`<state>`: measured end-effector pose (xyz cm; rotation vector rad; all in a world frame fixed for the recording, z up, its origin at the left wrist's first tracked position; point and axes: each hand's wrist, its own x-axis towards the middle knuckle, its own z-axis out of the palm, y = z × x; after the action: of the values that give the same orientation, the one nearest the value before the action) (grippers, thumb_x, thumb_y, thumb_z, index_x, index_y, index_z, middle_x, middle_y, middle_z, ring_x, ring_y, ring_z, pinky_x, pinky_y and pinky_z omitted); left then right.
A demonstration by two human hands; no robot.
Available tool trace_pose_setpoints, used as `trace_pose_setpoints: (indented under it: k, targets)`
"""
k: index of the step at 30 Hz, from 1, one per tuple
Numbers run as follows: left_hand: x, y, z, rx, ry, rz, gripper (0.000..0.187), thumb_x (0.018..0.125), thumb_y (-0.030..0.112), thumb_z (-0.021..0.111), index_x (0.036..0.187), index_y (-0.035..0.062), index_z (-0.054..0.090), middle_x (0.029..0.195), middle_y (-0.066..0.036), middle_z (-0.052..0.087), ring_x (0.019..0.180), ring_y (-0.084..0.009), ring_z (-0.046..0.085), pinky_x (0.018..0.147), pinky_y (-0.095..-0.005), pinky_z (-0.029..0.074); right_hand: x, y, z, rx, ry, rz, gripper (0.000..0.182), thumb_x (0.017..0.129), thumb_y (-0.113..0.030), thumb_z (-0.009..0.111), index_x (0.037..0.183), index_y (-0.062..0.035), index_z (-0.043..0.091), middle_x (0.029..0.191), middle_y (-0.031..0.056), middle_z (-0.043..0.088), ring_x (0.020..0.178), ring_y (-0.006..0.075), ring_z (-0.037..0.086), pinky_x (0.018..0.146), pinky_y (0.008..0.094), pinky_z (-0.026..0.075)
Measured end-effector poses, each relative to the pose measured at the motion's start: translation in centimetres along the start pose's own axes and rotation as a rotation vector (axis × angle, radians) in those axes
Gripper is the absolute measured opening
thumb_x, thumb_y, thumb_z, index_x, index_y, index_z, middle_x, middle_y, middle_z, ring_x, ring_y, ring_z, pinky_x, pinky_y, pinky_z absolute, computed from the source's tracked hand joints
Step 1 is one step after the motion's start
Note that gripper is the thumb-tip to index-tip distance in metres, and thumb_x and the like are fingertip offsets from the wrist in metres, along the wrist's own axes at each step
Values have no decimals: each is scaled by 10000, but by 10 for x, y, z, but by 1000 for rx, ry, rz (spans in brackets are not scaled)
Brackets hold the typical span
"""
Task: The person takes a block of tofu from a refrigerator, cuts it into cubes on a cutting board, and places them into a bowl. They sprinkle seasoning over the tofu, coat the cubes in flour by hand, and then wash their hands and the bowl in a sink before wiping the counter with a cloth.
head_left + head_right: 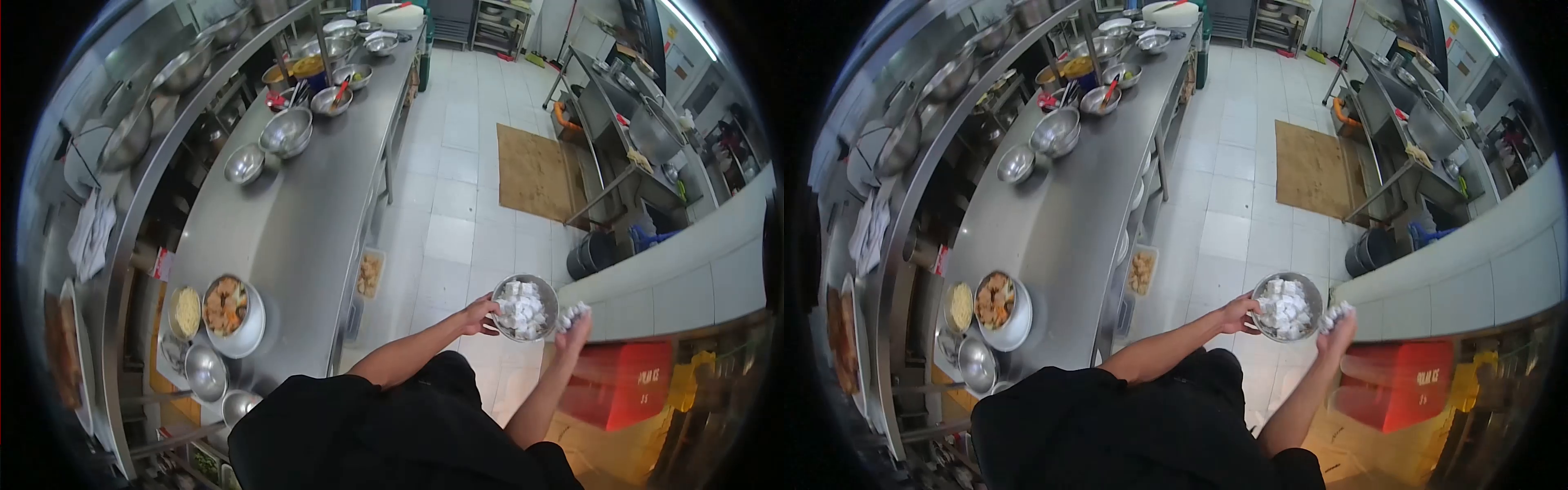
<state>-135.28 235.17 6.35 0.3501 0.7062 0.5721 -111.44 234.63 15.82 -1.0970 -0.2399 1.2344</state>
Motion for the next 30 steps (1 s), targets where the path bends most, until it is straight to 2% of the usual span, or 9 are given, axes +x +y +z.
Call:
trace_pose_setpoints:
  k: [6, 9, 10, 12, 16, 18, 22, 24, 30]
  targets:
    - [74, 135, -39, 26, 83, 65, 628, 698, 135, 585, 1287, 234, 392, 1196, -96, 435, 977, -323, 561, 822, -519, 507, 112, -20, 15, -203, 167, -56, 250, 971, -246, 374, 752, -168, 465, 576, -35, 402, 406, 80, 347, 331, 227, 254]
    - [131, 202, -115, -55, 127, 251, 665, 668, 117, 584, 1299, 222, 401, 1139, -95, 523, 944, -329, 594, 791, -541, 525, 192, 12, -4, -424, 218, -5, 247, 967, -259, 378, 770, -158, 486, 567, -31, 414, 401, 88, 356, 335, 233, 266]
    - [126, 242, -118, -124, 8, 341, 648, 668, 103, 585, 1290, 207, 441, 1130, -91, 567, 1009, -302, 600, 826, -535, 529, 224, 29, -8, -517, 261, 37, 250, 966, -259, 378, 762, -159, 483, 558, -32, 407, 396, 90, 349, 335, 237, 261]
    - [144, 310, -173, -142, 88, 347, 585, 690, 97, 562, 1270, 119, 487, 1183, -110, 593, 1075, -298, 598, 864, -547, 522, 280, 47, 2, -717, 335, 112, 258, 964, -261, 377, 747, -162, 476, 540, -32, 391, 386, 92, 333, 336, 244, 252]
    - [131, 476, -194, -240, 218, 678, 599, 687, 105, 576, 1273, 6, 503, 1203, -125, 594, 1082, -293, 584, 961, -478, 467, 393, 52, 84, -252, 208, 358, 297, 974, -312, 393, 710, -192, 452, 520, -30, 371, 373, 99, 308, 336, 254, 233]
    - [129, 566, -211, -351, 415, 844, 571, 691, 78, 546, 1255, -1, 502, 1201, -115, 583, 1106, -304, 562, 940, -523, 465, 459, 36, 138, -45, 65, 447, 314, 980, -348, 401, 703, -205, 444, 522, -29, 376, 373, 103, 310, 334, 256, 227]
    - [105, 757, -211, -450, 464, 1017, 570, 702, 49, 513, 1251, -69, 413, 1291, -222, 444, 1187, -421, 475, 1027, -590, 413, 567, 14, 277, -180, -117, 443, 322, 981, -389, 407, 713, -218, 455, 532, -36, 405, 379, 105, 335, 330, 256, 244]
    - [108, 840, -241, -387, 481, 1117, 544, 690, 23, 510, 1228, -27, 447, 1223, -212, 487, 1126, -415, 507, 961, -581, 463, 613, 10, 348, -212, -227, 451, 315, 981, -379, 411, 716, -219, 466, 539, -38, 422, 382, 104, 346, 329, 254, 253]
    - [144, 1082, -440, -722, 511, 1291, 269, 811, -5, 467, 1064, -95, 479, 1074, -220, 546, 1014, -370, 550, 955, -529, 487, 748, 62, 462, -334, -83, 323, 303, 975, -371, 447, 710, -230, 491, 539, -46, 451, 393, 102, 400, 331, 246, 301]
